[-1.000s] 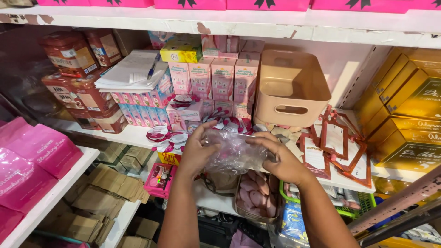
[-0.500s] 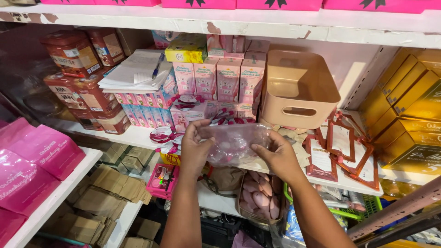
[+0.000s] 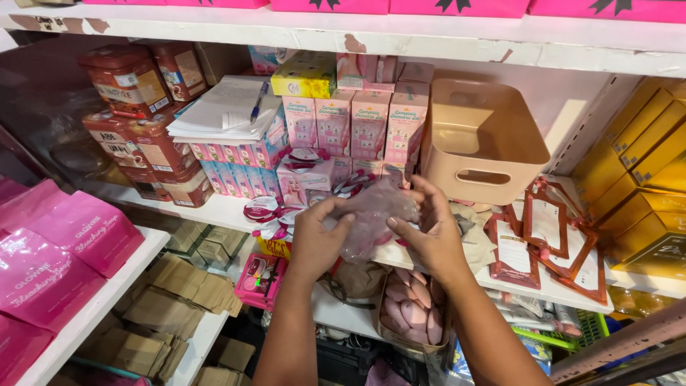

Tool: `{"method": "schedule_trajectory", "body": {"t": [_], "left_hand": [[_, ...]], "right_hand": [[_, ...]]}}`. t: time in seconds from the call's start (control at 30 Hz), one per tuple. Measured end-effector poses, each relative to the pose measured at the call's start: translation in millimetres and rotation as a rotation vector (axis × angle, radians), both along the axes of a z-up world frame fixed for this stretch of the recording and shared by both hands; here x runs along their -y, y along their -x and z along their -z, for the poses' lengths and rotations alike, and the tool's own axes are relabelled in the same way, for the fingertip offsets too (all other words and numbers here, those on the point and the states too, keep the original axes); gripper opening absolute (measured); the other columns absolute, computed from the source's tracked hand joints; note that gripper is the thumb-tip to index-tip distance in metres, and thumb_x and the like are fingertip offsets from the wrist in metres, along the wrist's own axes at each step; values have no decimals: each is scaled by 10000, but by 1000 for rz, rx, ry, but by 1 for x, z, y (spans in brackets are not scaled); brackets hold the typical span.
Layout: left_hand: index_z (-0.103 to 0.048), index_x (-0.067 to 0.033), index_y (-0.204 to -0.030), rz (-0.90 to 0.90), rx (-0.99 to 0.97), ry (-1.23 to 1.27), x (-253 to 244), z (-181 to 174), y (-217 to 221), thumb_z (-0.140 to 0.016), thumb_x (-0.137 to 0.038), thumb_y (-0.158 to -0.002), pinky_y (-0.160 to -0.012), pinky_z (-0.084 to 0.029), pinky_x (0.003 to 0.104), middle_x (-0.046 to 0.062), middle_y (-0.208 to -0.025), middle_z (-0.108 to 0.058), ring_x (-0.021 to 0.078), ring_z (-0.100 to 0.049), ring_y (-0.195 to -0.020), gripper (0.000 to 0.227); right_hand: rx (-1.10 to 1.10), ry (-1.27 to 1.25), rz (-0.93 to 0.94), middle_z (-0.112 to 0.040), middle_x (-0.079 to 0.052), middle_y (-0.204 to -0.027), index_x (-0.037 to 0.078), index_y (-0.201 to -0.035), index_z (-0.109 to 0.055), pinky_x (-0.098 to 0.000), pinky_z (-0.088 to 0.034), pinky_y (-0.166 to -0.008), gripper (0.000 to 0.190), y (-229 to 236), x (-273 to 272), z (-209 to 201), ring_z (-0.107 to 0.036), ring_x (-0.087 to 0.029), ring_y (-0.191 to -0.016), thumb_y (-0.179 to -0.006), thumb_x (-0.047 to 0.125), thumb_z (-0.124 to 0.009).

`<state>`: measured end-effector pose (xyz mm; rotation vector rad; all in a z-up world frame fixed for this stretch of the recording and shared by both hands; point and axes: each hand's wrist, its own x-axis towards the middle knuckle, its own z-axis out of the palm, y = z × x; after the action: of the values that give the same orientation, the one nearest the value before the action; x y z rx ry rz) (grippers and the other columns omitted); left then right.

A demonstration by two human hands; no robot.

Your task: The person wipes the inside of a beige plastic container with a cloth, places it on a shelf, and then wipes and arranges several small sachets into the container. The person also handles a clear plastic bag and places it on the shelf.

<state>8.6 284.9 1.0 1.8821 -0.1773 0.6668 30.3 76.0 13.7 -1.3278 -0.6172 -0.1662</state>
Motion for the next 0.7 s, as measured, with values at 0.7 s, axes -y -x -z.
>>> {"method": "schedule_trajectory", "body": {"t": [0.7], "left_hand": [[-538, -54, -1357, -18, -76, 193, -55, 3, 2, -781, -124, -823, -979, -525, 350, 122, -1258, -675, 208, -645, -1137, 591]], "right_hand": [[-251, -117, 54, -705, 7, -899, -7, -1086, -710, -242, -501, -704, 131, -4, -78, 48, -608, -51, -773, -972, 52, -681]]}}
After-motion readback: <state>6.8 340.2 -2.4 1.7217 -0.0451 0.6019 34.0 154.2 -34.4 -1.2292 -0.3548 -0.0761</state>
